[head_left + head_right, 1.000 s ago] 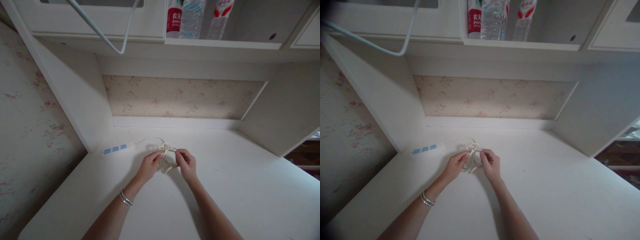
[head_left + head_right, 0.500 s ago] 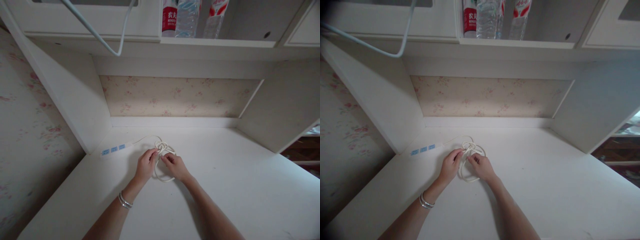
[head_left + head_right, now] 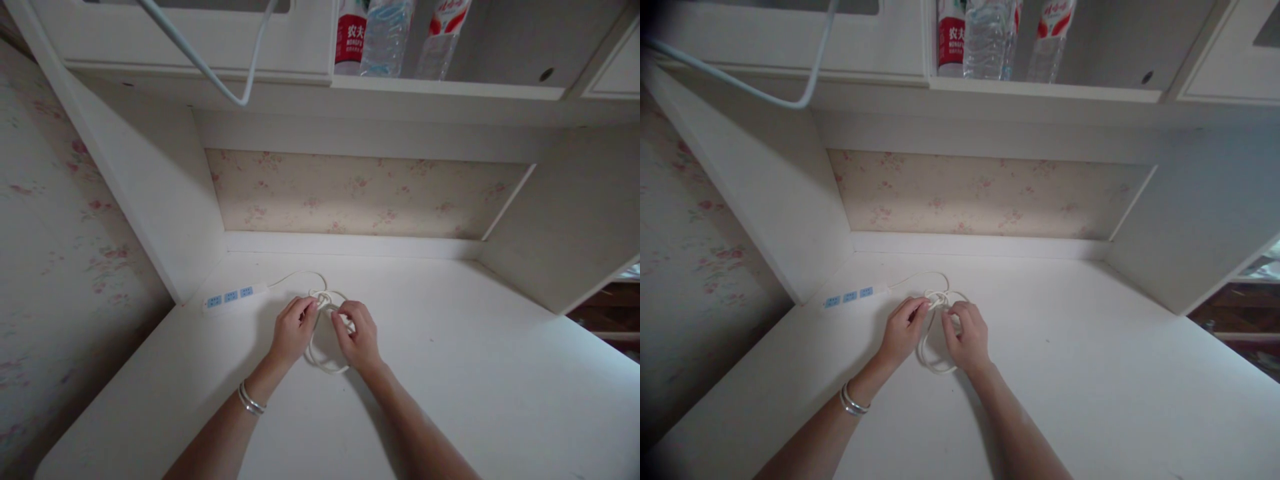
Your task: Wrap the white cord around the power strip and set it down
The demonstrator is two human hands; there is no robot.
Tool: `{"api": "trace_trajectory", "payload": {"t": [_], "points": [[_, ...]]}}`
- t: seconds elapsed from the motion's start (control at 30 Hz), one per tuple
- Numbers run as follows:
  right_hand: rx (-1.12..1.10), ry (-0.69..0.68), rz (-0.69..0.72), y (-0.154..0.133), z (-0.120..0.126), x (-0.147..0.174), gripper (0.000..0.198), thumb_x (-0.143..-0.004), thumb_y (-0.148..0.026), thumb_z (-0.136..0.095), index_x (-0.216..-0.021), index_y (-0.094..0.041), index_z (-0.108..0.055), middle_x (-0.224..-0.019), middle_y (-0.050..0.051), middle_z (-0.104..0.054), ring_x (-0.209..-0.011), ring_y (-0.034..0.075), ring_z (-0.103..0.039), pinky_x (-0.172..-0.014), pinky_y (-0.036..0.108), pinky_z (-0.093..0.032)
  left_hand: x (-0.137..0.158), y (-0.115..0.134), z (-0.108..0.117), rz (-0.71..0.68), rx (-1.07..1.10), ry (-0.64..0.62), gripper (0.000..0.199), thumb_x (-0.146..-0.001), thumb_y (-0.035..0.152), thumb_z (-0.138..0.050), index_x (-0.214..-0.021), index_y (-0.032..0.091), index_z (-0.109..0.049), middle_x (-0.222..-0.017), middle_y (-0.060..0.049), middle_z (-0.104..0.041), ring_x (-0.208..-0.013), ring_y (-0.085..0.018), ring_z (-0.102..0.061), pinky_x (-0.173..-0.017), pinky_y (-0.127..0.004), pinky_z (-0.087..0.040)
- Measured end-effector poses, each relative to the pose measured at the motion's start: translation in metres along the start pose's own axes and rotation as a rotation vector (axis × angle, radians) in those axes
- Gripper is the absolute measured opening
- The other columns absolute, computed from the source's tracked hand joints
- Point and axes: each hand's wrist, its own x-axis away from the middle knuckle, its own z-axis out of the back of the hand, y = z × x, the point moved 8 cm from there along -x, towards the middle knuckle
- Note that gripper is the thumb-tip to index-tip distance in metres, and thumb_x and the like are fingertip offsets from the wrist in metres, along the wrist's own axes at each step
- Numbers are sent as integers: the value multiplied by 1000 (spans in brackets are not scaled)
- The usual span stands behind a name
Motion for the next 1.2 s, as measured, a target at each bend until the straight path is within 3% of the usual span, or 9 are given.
{"api": "trace_trajectory", "payload": {"t": [0.07,0.17,0.27,0.4,0.6,0.9,1.07,1.2], "points": [[44,63,55,-6,5,-3,22,-87,-29,-54,-107,-21,-58,-105,10,-63,-101,23,-56,-89,39,-43,0,0,-3,4,4,-28,11,-79,24,-65,-86,23,-73,-82,-5,-63,-78,-18,-53,-75,-24,-39],[99,-43,122,-6,-6,-7,29,-88,-27,-53,-117,-23,-57,-113,9,-63,-109,24,-53,-96,43,-39,1,0,-9,24,44,-83,10,-78,23,-65,-84,23,-73,-83,-6,-64,-80,-19,-54,-77,-25,-39],[110,-104,160,0,-15,-6,25,-91,-25,-49,-114,-25,-60,-111,6,-66,-107,22,-55,-96,43,-40,3,2,-10,48,77,-93,8,-76,23,-68,-82,22,-73,-81,-5,-64,-78,-19,-53,-75,-25,-40],[119,-61,158,7,-13,-3,21,-91,-27,-51,-108,-25,-63,-106,5,-68,-104,23,-56,-93,43,-41,3,7,-10,6,9,-104,13,-72,22,-71,-85,24,-73,-81,-5,-62,-75,-17,-52,-71,-24,-41],[123,-42,170,2,-10,-2,15,-88,-26,-56,-101,-24,-65,-99,5,-70,-93,22,-58,-88,41,-41,3,11,-10,-112,-162,-146,20,-72,25,-73,-91,28,-73,-86,-6,-60,-84,-20,-54,-83,-27,-41],[124,3,102,1,-8,-1,11,-86,-32,-61,-92,-23,-63,-86,3,-69,-87,21,-54,-83,38,-40,3,-1,-9,-11,-85,-134,15,-77,24,-67,-90,29,-73,-89,-7,-61,-92,-23,-52,-95,-30,-34],[104,-39,82,0,-11,-2,9,-88,-31,-57,-88,-21,-58,-84,4,-64,-86,21,-52,-81,36,-39,2,1,-7,-122,-284,-108,16,-84,24,-59,-95,27,-70,-91,-7,-63,-92,-22,-55,-91,-31,-35],[69,-74,79,0,-13,-1,9,-89,-28,-55,-86,-21,-53,-83,4,-60,-84,21,-50,-79,36,-39,1,-1,-6,-233,-597,-87,23,-93,23,-42,-103,23,-63,-91,-6,-63,-90,-21,-57,-86,-35,-38]]}}
